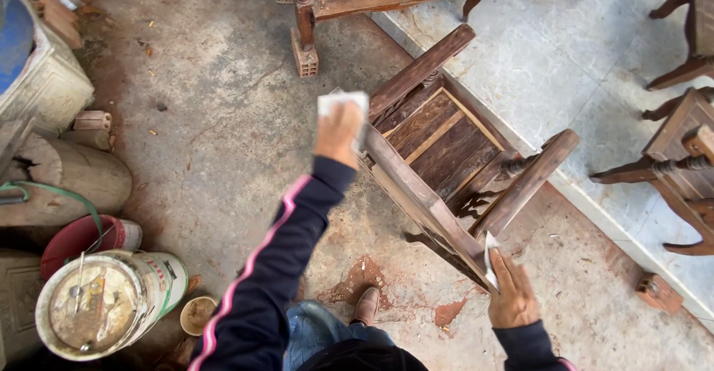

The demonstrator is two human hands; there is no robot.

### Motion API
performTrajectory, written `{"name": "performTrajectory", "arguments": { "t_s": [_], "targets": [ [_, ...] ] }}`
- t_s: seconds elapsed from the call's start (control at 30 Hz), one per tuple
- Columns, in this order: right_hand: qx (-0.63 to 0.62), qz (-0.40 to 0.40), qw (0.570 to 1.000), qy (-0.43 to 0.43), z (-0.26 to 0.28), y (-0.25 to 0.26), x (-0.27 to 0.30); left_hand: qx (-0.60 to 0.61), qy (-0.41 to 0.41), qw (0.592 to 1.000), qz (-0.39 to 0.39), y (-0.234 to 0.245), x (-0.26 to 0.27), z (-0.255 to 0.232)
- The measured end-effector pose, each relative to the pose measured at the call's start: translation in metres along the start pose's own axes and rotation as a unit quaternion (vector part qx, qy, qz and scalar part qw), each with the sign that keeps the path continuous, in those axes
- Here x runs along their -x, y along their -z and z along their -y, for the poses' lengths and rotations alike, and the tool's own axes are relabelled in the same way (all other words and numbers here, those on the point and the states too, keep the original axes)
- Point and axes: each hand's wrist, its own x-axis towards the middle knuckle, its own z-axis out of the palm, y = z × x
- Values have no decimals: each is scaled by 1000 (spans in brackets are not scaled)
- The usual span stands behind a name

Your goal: Manually sanding a wooden chair using sandpaper.

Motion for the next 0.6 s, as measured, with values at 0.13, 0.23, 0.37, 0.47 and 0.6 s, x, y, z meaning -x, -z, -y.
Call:
{"name": "performTrajectory", "arguments": {
  "t_s": [0.13,0.23,0.37,0.47,0.6],
  "targets": [
    [-108,-37,993,-41,17,-7,4,-12,-58,996,-71,-12,58,-82],
    [-125,-62,990,-25,10,-14,5,-75,-109,991,-16,-31,92,-126],
    [-134,-81,987,-34,-4,-32,10,-53,-142,988,0,-35,94,-124],
    [-127,-93,987,-35,3,-30,10,-120,-148,982,14,-12,68,-105],
    [-123,-129,984,-21,4,-32,5,-123,-89,986,-62,-44,65,-122]
  ]
}}
